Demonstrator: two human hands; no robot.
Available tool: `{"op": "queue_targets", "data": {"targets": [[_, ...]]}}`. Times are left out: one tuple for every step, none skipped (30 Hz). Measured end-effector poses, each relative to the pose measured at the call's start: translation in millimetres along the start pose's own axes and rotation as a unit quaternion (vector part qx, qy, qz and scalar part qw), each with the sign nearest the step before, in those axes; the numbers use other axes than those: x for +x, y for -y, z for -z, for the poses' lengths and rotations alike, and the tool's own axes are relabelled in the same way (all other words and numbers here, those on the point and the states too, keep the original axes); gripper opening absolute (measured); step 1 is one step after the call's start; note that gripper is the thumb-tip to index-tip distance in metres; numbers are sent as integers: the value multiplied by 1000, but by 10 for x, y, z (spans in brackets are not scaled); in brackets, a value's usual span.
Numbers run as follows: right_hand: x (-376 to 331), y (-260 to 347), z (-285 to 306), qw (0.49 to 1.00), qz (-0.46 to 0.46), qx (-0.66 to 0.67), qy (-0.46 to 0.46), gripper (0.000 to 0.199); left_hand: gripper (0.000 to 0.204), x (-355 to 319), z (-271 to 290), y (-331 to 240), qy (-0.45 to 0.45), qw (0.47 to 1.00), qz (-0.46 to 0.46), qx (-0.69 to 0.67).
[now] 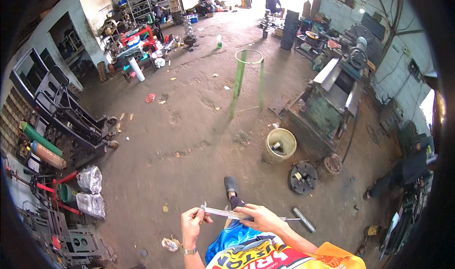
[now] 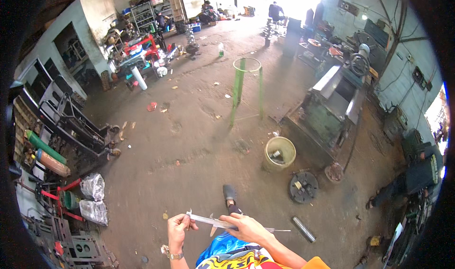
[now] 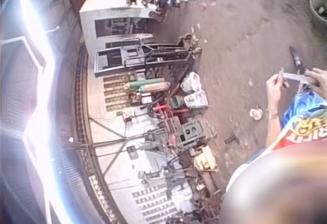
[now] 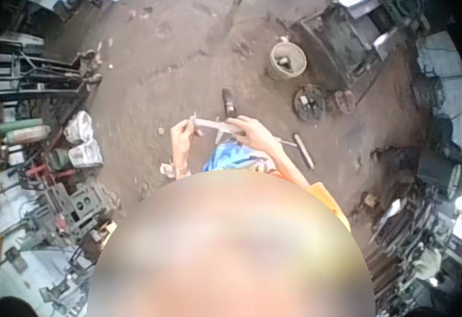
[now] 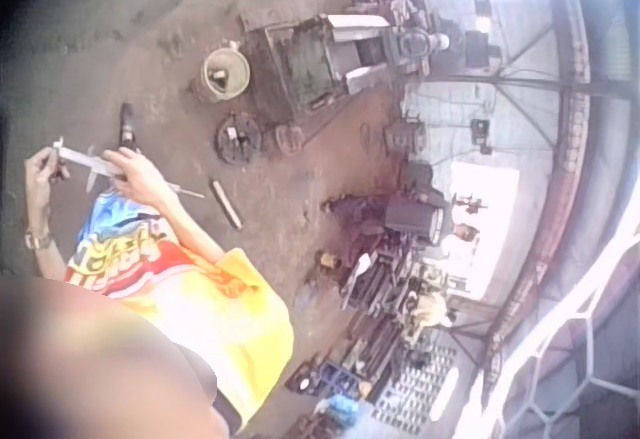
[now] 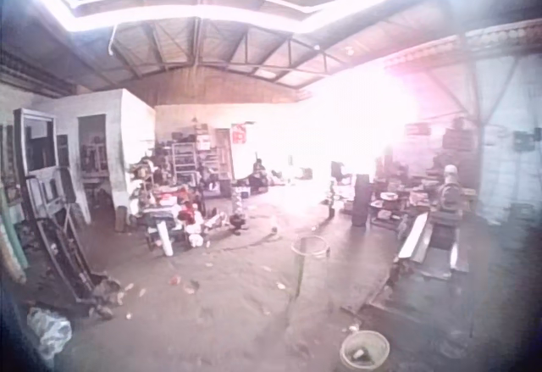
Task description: The person operates a metal lathe, adjusting the tool post and tailstock while machining a cylindrical metal workpiece. They measure the workpiece with a caliper, make adjustments, and continue machining. The person also walks around the workshop and interacts with another worker.
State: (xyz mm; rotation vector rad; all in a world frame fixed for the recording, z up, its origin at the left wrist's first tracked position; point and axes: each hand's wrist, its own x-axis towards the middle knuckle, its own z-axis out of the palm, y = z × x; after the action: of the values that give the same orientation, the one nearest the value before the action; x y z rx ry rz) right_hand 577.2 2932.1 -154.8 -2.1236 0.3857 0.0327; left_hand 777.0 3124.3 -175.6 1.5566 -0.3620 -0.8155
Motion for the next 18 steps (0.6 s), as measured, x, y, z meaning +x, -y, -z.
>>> {"op": "queue_targets", "data": {"targets": [[328,-91,118,1000,12,-5,0,48,32,291,61,-48,-35,999,-1,-6],[667,-185,261,999,30,-11,-1,48,32,591,113,-107,-67,998,-14,-15],[1042,-293,441,999,26,-27,12,50,33,931,246,-209,-80,996,-29,-14],[1373,-367,628,998,14,-55,10,53,33,1222,361,-328,-120,992,-25,-21],[1707,-424,847,996,28,-84,0,52,32,1526,491,-480,-140,989,-50,7],[2037,-459,1083,991,11,-129,12,52,31,1808,595,-632,-167,983,-64,39],[2374,-463,1314,987,38,-155,-20,48,30,2082,670,-786,-180,980,-68,56],[2715,-445,1550,984,48,-171,-22,48,29,2354,752,-958,-189,976,-74,76],[3070,-404,1780,984,66,-163,-24,48,28,2634,810,-1129,-208,970,-67,104],[3390,-366,2000,984,77,-163,-17,47,27,2914,815,-1256,-201,971,-88,94],[3699,-318,2190,978,95,-182,-20,48,26,3174,768,-1346,-205,970,-93,90],[3992,-263,2339,979,104,-174,-20,48,26,3433,708,-1409,-209,969,-100,82],[4284,-220,2484,979,115,-168,-24,48,30,3688,640,-1463,-188,976,-81,72],[4558,-189,2611,976,136,-163,-35,49,35,3953,582,-1507,-165,982,-64,63],[4815,-175,2729,980,140,-138,-26,49,39,4238,543,-1547,-141,987,-48,56],[5074,-176,2822,983,142,-114,-17,49,44,4518,525,-1583,-114,991,-37,53],[5329,-191,2902,986,141,-87,-11,49,59,4847,484,-1604,-103,988,-50,102],[5562,-236,2983,989,139,-59,-7,50,62,5143,467,-1630,-94,993,-45,52]]}}
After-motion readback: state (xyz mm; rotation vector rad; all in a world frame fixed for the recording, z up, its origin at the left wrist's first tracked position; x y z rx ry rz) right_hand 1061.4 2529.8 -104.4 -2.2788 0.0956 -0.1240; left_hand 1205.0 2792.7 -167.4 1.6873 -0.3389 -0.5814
